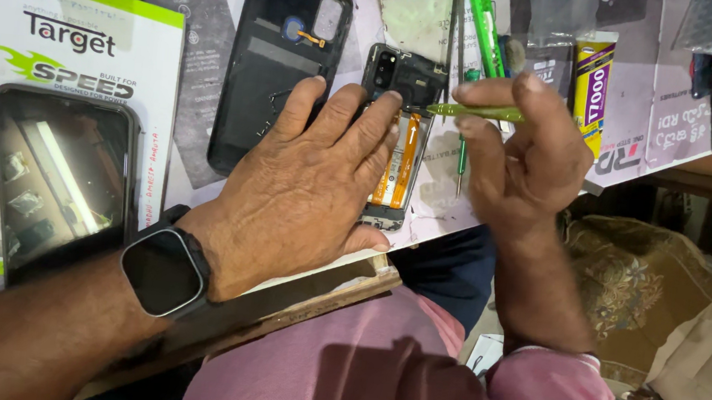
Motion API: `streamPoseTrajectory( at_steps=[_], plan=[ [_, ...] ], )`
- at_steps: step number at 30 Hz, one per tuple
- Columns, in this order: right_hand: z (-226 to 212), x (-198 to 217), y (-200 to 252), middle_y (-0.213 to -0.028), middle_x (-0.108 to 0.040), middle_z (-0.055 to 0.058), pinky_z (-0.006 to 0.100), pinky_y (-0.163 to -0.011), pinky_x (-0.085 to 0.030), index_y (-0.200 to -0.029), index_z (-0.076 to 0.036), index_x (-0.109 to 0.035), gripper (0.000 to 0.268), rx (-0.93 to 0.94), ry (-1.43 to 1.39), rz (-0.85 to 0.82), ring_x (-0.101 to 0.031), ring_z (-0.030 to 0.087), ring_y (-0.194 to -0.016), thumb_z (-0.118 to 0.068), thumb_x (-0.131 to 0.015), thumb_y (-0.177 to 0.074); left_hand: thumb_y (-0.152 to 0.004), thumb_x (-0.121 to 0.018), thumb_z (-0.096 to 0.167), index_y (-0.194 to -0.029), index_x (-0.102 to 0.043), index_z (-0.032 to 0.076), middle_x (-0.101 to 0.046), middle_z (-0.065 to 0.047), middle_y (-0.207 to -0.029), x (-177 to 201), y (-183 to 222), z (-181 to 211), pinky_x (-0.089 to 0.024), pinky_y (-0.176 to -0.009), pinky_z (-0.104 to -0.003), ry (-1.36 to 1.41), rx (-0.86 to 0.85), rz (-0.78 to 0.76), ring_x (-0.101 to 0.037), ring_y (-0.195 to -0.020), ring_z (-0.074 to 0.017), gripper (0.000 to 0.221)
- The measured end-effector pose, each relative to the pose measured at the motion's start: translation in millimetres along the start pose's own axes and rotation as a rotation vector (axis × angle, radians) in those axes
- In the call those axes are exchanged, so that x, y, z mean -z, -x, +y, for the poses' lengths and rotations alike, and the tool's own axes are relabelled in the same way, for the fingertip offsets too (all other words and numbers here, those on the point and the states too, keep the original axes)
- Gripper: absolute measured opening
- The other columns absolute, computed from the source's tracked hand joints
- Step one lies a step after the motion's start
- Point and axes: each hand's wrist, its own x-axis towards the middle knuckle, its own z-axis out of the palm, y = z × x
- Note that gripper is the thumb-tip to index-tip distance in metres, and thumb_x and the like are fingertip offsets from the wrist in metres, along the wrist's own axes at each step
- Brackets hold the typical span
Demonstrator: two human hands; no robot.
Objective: The person manipulates internal smartphone components and cables by hand and using a screwdriver, handling a small plastic bag and various phone parts on a workbench.
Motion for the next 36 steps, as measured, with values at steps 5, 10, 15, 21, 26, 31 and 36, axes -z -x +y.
streamPoseTrajectory(
  at_steps=[5,10,15,21,26,31,36],
  plan=[
    [-7.1,5.3,-10.0,-0.103,-0.071,0.02,0.034,-0.075,-0.064,-0.143,-0.007,-0.045,0.055,0.071,0.108,-0.029,-0.076,0.027,-0.089,0.017,-0.071,-0.101,-0.081,-0.058,0.07,-0.137,-0.055,-0.011,-0.045,-0.024,-0.149,-0.8,1.0,2.8,-0.016,-0.117,-0.052,-0.019,-0.006,0.01,-0.034,-0.139,-0.038,0.098],
    [-7.3,7.1,-15.4,-0.11,-0.072,0.024,0.036,-0.084,-0.066,-0.148,-0.005,-0.044,0.051,0.059,0.039,-0.066,-0.077,0.029,-0.099,0.012,-0.069,-0.107,-0.082,-0.058,0.07,-0.133,-0.056,-0.013,-0.044,-0.025,-0.149,4.0,1.9,12.3,-0.016,-0.118,-0.053,-0.077,-0.02,-0.03,-0.033,-0.141,-0.0387,0.098],
    [-4.7,11.3,-14.9,-0.103,-0.074,0.018,0.034,-0.078,-0.064,-0.141,-0.004,-0.049,0.049,0.089,0.088,-0.055,-0.077,0.027,-0.091,0.009,-0.076,-0.102,-0.079,-0.058,0.07,-0.134,-0.056,-0.014,-0.046,-0.027,-0.147,8.3,6.3,29.8,-0.016,-0.119,-0.052,-0.045,-0.022,-0.009,-0.034,-0.14,-0.0412,0.101],
    [0.0,10.7,-20.1,-0.115,-0.074,0.023,0.032,-0.086,-0.067,-0.149,-0.005,-0.049,0.047,0.054,-0.026,-0.082,-0.078,0.027,-0.099,0.008,-0.07,-0.109,-0.08,-0.054,0.07,-0.131,-0.057,-0.013,-0.046,-0.03,-0.144,10.2,14.9,50.1,-0.018,-0.116,-0.056,-0.077,-0.052,-0.081,-0.036,-0.136,-0.0459,0.097],
    [-2.1,15.0,-21.8,-0.097,-0.074,0.017,0.032,-0.073,-0.062,-0.137,-0.004,-0.053,0.048,0.122,0.135,-0.084,-0.076,0.027,-0.089,0.007,-0.079,-0.099,-0.083,-0.053,0.069,-0.131,-0.057,-0.013,-0.047,-0.03,-0.143,1.3,15.2,50.8,-0.019,-0.115,-0.056,-0.108,-0.047,-0.085,-0.038,-0.134,-0.0466,0.095],
    [-1.2,11.6,-22.1,-0.105,-0.074,0.017,0.031,-0.077,-0.064,-0.144,-0.005,-0.053,0.049,0.121,0.079,-0.065,-0.077,0.025,-0.096,0.008,-0.077,-0.104,-0.083,-0.055,0.067,-0.134,-0.059,-0.009,-0.048,-0.027,-0.142,-5.8,13.2,45.9,-0.021,-0.116,-0.056,-0.134,-0.023,-0.038,-0.039,-0.135,-0.0451,0.091],
    [9.0,6.5,-26.2,-0.106,-0.075,0.022,0.029,-0.072,-0.067,-0.139,0.0,-0.052,0.043,0.17,0.008,-0.057,-0.079,0.028,-0.094,0.014,-0.069,-0.102,-0.08,-0.059,0.067,-0.132,-0.062,-0.005,-0.05,-0.025,-0.141,-8.3,11.7,44.5,-0.024,-0.115,-0.056,-0.136,-0.027,-0.032,-0.041,-0.133,-0.0435,0.089]
  ],
)
